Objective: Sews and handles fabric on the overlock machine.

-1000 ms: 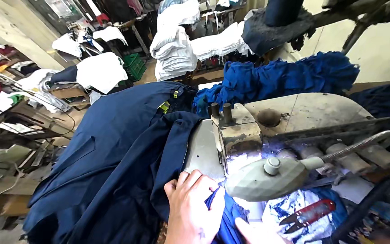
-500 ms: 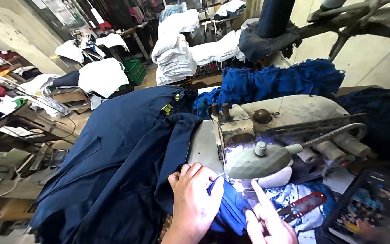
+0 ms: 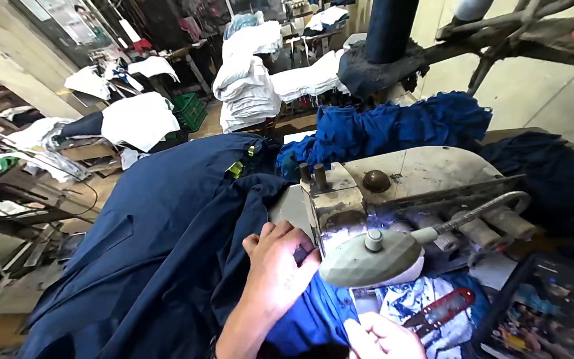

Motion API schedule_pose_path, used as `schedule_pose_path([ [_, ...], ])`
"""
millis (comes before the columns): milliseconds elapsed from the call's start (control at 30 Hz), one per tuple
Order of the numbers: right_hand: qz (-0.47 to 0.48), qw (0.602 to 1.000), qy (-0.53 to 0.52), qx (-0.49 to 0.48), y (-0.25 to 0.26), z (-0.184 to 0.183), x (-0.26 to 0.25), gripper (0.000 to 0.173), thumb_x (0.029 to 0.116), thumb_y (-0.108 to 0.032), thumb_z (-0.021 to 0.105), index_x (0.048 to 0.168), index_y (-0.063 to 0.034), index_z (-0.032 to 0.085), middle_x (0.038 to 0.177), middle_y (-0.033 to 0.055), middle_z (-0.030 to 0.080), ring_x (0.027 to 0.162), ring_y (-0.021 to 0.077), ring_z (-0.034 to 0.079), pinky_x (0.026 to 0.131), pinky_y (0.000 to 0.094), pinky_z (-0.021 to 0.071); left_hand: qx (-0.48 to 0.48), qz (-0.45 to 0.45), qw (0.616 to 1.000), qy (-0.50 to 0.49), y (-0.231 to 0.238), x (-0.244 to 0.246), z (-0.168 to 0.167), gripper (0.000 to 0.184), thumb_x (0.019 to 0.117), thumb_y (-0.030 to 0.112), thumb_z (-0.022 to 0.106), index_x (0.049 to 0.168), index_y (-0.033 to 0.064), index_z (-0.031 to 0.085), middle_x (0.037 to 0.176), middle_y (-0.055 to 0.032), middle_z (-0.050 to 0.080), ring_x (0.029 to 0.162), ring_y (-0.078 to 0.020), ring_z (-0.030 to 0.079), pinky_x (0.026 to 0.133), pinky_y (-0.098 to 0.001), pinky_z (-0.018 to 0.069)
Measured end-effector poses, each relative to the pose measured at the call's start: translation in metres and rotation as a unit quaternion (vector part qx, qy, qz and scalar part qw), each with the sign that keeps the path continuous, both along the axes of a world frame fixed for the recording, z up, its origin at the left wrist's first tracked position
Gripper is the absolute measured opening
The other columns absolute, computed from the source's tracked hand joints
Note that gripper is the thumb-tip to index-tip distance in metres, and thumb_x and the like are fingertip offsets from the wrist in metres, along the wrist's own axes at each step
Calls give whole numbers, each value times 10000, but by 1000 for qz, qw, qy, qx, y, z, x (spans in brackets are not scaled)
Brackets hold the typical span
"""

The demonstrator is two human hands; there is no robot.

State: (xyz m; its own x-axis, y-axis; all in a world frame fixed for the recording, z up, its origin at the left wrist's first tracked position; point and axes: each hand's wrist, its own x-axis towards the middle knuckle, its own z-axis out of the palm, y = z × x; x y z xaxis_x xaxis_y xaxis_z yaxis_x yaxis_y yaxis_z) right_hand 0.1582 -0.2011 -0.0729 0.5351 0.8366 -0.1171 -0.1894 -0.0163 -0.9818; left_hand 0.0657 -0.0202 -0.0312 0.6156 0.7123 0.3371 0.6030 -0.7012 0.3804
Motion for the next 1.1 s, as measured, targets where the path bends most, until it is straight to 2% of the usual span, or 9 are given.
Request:
schedule_pose_path([
  [100,-30,999,-11,28,1,-7,-9,123,971,-40,619,869,-16,684,639,-31,668,512,46,632,482,241,564,100,-27,993,-53,-16,-20,0,285,915,517,642,925,249,737,946,38,678,934,-166,634,864,-522,431],
  [233,-47,997,-36,51,-1,-10,-13,84,958,-27,641,898,-29,700,684,-59,691,560,9,646,525,214,573,47,-69,992,-91,-45,-43,-13,315,1010,451,578,955,212,774,1001,-10,751,977,-165,660,926,-474,394],
  [400,-73,993,-71,64,5,-16,-13,97,964,-46,652,881,-22,695,665,-42,684,534,19,638,494,223,570,14,-58,995,-81,-30,-43,-10,254,991,431,598,939,260,778,981,43,719,969,-123,640,888,-465,397],
  [467,-91,993,-63,41,16,-14,-13,177,949,-80,678,776,-50,663,610,-29,663,491,40,635,457,231,563,38,-47,996,-69,-17,-35,-10,243,964,463,595,924,295,766,966,87,692,959,-107,635,868,-484,427],
  [567,-104,993,-31,53,26,-20,-10,286,915,-82,694,650,-107,587,553,-44,619,459,35,600,433,228,528,33,-57,995,-69,-21,-32,7,339,979,527,596,968,230,759,1015,14,709,987,-143,645,880,-474,425],
  [700,-98,994,-22,29,26,-18,-10,302,925,-125,704,645,-102,592,566,-27,635,456,48,607,428,243,535,16,-46,997,-67,-24,-32,-6,245,947,439,627,903,241,764,970,55,702,950,-125,633,867,-476,407],
  [833,-48,998,-22,-35,24,-10,-1,328,963,-186,683,654,-105,606,564,-29,644,445,44,604,435,234,533,-26,-65,994,-89,-34,-38,15,262,1001,312,595,920,117,749,982,-58,718,994,-192,655,924,-506,395],
  [933,-24,999,16,-38,26,-8,2,301,978,-181,659,691,-96,625,529,-25,611,426,66,591,410,248,519,33,-51,991,-116,-35,-37,4,259,984,346,577,880,169,735,915,25,689,913,-93,629,884,-410,406],
  [1100,-34,997,62,-21,32,-3,-1,257,989,-111,629,737,-64,620,516,2,594,408,96,585,400,262,525,0,-28,994,-104,-30,-37,-8,199,940,368,613,883,216,728,939,89,649,837,-42,595,843,-417,429],
])
